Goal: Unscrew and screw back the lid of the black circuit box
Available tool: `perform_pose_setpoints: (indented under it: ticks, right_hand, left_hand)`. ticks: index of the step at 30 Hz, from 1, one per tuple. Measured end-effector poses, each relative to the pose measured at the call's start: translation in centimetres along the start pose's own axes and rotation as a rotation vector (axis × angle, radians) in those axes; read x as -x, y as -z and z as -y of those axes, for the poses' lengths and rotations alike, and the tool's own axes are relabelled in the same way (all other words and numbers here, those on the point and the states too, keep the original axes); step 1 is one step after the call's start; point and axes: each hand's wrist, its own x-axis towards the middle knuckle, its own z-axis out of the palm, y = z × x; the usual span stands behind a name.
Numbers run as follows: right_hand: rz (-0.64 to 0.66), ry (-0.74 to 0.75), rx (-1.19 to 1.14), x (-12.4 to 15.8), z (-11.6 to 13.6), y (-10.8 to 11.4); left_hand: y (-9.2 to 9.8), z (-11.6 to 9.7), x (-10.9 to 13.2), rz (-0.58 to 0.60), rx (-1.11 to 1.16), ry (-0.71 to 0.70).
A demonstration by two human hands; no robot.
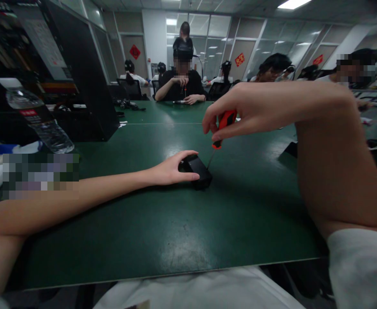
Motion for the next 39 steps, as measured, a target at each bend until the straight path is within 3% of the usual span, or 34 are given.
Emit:
perform_pose_setpoints:
  ticks: [5,7,13,20,39]
  right_hand:
    - [0.157,0.128,0.412,-1.1,1.8,0.3]
    - [0.163,0.180,0.475,-1.6,1.9,0.3]
    - [0.218,0.093,0.351,-2.0,1.7,-0.3]
    - [0.328,0.023,0.428,-1.6,2.6,-0.1]
    - [0.340,0.073,0.469,-1.3,2.7,0.1]
  left_hand:
    - [0.0,0.1,-0.1,-0.018,0.009,-0.003]
    - [0.0,0.3,-0.2,-0.025,0.016,-0.001]
    - [-0.1,0.6,-0.3,-0.076,0.015,-0.015]
    - [-0.2,-0.5,0.2,-0.110,-0.237,-0.071]
    - [-0.4,-0.9,0.5,-0.063,-0.331,-0.137]
